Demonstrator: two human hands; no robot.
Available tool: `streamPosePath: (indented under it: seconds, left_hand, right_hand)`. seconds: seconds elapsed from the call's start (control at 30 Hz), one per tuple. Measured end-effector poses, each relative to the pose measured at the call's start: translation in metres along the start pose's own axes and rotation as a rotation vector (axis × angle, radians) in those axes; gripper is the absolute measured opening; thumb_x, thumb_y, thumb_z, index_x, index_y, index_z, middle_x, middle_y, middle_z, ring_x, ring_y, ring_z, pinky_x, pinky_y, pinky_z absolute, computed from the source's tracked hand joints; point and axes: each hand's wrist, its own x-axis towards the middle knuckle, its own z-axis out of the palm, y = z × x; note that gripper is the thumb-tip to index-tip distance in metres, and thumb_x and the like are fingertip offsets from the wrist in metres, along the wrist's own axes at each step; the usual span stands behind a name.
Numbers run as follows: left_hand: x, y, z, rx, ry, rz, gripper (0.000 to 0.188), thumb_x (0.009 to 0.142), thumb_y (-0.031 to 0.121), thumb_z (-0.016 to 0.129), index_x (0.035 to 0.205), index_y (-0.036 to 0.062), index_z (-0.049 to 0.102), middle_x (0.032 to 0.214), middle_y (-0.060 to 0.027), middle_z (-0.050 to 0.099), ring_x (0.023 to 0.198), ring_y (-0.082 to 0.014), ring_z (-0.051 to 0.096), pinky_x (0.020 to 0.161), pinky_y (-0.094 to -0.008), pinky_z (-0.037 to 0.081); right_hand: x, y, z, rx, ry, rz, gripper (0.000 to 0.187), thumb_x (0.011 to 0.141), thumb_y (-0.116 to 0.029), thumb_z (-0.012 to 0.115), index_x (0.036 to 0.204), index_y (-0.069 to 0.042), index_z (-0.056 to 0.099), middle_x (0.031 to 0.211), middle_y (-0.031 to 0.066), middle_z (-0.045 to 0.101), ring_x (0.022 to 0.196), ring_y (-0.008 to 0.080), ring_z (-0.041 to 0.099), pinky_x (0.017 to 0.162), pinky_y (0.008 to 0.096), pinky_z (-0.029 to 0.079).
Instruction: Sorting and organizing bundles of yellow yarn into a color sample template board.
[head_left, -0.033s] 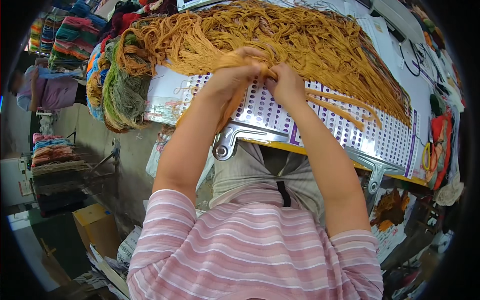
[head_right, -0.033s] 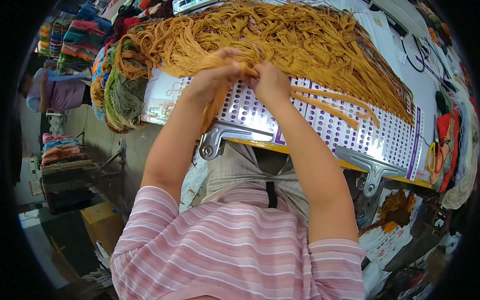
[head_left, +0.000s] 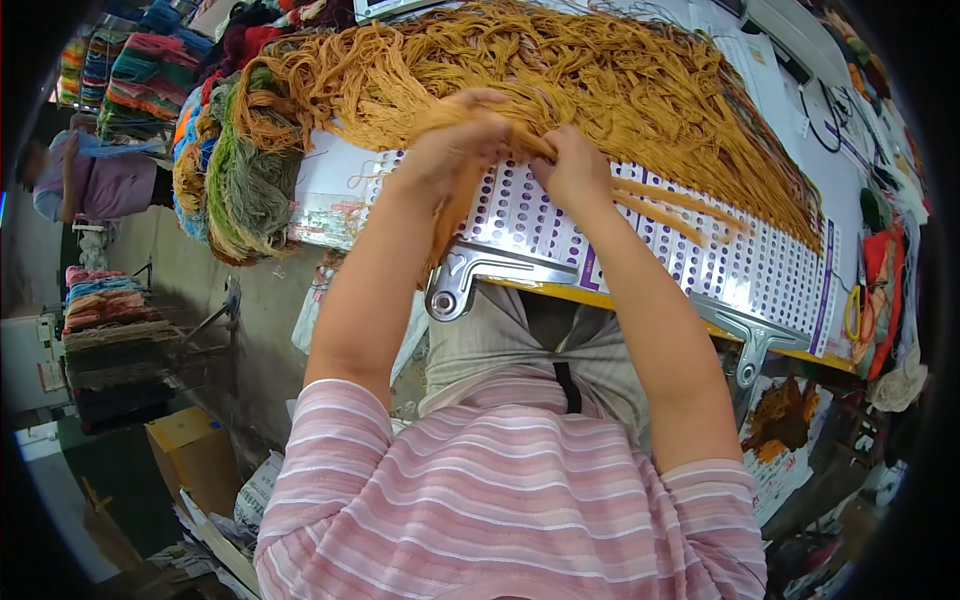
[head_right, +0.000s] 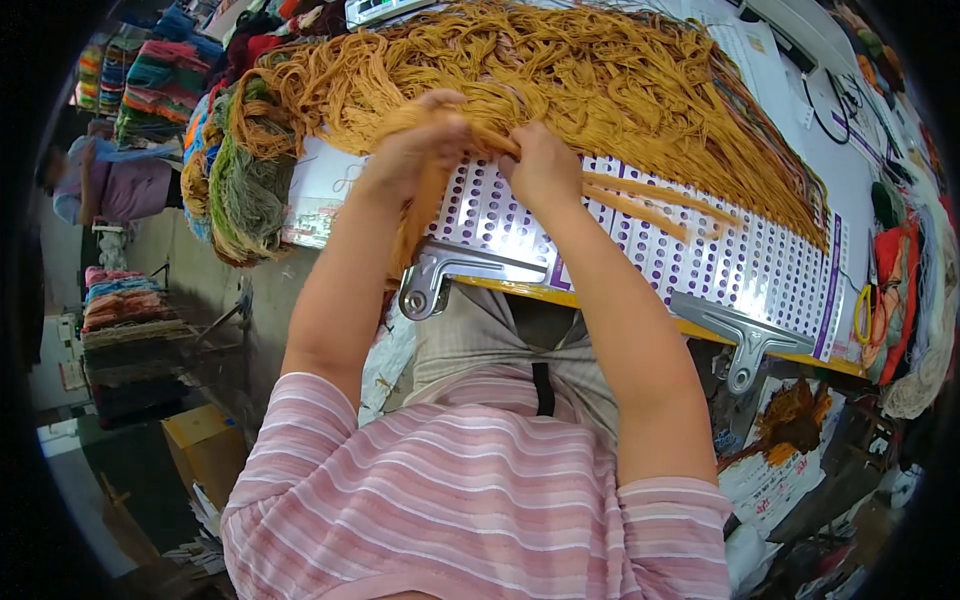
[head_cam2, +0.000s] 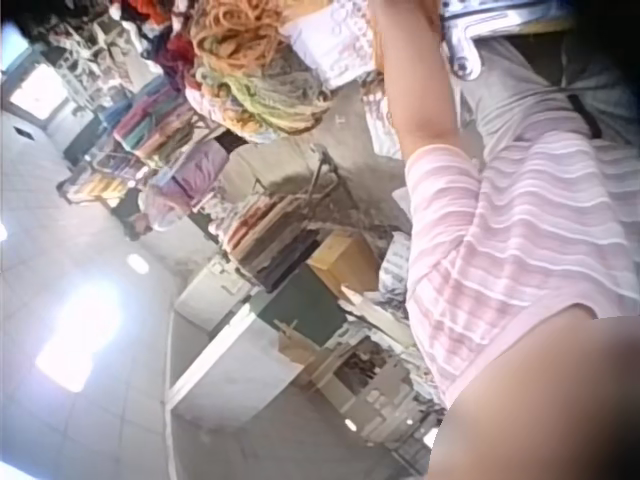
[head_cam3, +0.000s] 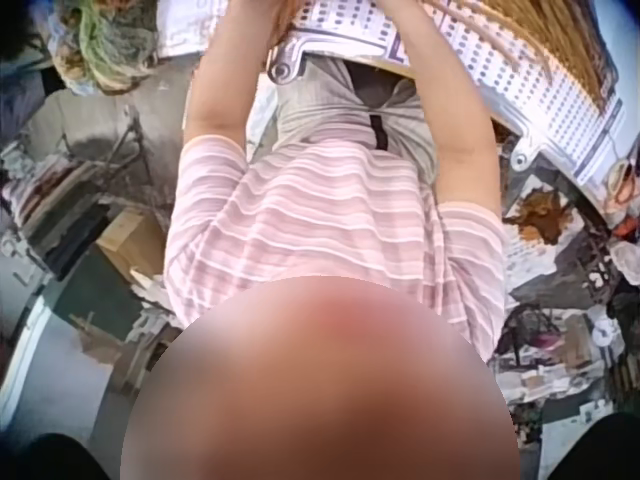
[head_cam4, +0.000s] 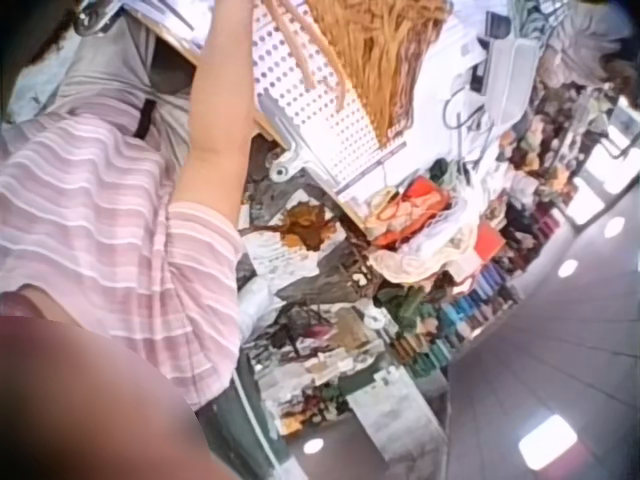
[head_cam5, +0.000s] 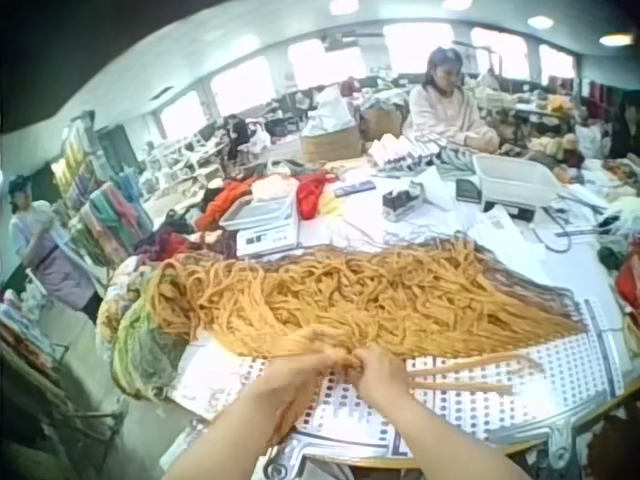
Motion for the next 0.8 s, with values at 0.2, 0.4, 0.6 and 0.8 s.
streamPosePath:
  seconds: [0.2, 0.4, 0.6, 0.8]
  left_hand:
    - [-0.007, 0.036, -0.134, -0.252, 0.516, -0.078, 0.015, 0.095, 0.018, 0.061, 0.091, 0.0083, 0.05, 0.067, 0.0016, 0.047, 0.051, -0.0058, 0.04, 0.04, -0.0197, 0.035]
    - [-0.003, 0.025, -0.155, -0.157, 0.633, -0.16, 0.012, 0.098, 0.017, 0.056, 0.095, 0.0078, 0.049, 0.064, 0.002, 0.041, 0.05, -0.008, 0.039, 0.04, -0.0218, 0.036]
    - [0.017, 0.047, -0.194, -0.217, 0.666, -0.061, 0.013, 0.099, 0.017, 0.054, 0.098, 0.0042, 0.049, 0.07, -0.0009, 0.047, 0.051, -0.0078, 0.042, 0.041, -0.021, 0.038]
    - [0.031, 0.141, -0.217, -0.49, 0.561, 0.362, 0.018, 0.102, 0.018, 0.048, 0.09, 0.0045, 0.045, 0.079, -0.0051, 0.052, 0.051, -0.0085, 0.04, 0.043, -0.0216, 0.041]
  right_hand:
    - [0.001, 0.016, -0.001, 0.202, 0.016, 0.087, 0.014, 0.076, -0.013, 0.069, 0.078, -0.004, 0.059, 0.08, 0.0092, 0.063, 0.073, 0.0245, 0.062, 0.065, 0.0362, 0.048]
    - [0.005, 0.019, 0.001, 0.796, -0.023, 0.128, 0.013, 0.082, -0.012, 0.063, 0.087, -0.006, 0.053, 0.064, 0.0042, 0.06, 0.063, 0.0147, 0.063, 0.058, 0.0289, 0.046]
    - [-0.002, 0.004, 0.002, 0.056, 0.015, 0.103, 0.018, 0.077, -0.018, 0.064, 0.087, -0.007, 0.055, 0.065, 0.005, 0.059, 0.059, 0.0232, 0.06, 0.059, 0.0354, 0.047]
    - [-0.002, -0.01, 0.002, -0.014, -0.016, 0.108, 0.023, 0.078, -0.02, 0.062, 0.096, -0.006, 0.058, 0.083, 0.0136, 0.066, 0.078, 0.0337, 0.064, 0.07, 0.0443, 0.05]
